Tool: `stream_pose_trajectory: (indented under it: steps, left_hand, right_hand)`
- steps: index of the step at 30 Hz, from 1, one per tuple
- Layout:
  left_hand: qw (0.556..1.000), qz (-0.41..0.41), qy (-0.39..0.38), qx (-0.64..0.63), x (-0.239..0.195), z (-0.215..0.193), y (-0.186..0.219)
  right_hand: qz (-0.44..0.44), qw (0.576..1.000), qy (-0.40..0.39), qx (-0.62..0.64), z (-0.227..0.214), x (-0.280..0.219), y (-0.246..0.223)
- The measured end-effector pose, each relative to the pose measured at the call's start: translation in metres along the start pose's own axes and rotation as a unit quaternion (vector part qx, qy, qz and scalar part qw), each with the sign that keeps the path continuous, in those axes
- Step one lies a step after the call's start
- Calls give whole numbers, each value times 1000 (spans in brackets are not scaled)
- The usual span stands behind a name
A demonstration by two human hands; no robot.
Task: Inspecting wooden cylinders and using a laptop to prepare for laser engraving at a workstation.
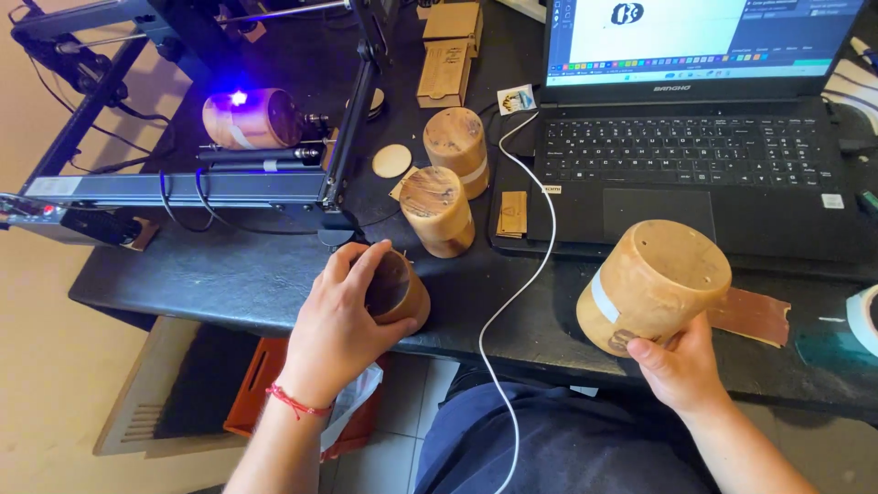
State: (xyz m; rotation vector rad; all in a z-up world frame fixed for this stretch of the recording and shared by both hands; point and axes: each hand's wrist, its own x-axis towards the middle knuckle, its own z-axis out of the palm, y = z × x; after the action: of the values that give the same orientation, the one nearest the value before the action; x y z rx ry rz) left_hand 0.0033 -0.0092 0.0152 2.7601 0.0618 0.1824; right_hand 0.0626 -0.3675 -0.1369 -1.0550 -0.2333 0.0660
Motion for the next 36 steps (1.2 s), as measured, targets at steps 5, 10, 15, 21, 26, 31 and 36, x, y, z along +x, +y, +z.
stream_pose_trajectory:
  steps: [5, 10, 15, 21, 26, 31, 36]
  left_hand:
    - [999, -21, -27, -20, 2, -7, 5]
    - [994, -76, -51, -65, 4, -6, 2]
    - [994, -26, 1, -104, 1, -3, -7]
    - [988, 59, 5, -141, -5, -29, 5]
    - [980, 121, 19, -156, 2, -57, 18]
    - [972, 166, 73, -148, 12, -69, 30]
    - [967, 199, 96, -129, 28, -85, 34]
  right_hand:
    - [23, 999, 22, -25, -5, 3, 3]
    - [24, 993, -1, -113, 15, 21, -13]
    - [-10, 982, -44, -185, 38, 38, -26]
    - [-14, 984, -3, -177, 30, 27, -3]
    - [-5, 983, 45, -178, 15, 15, 19]
    - [-19, 982, 36, -187, 25, 17, 10]
    - [-26, 978, 24, -205, 25, 16, 11]
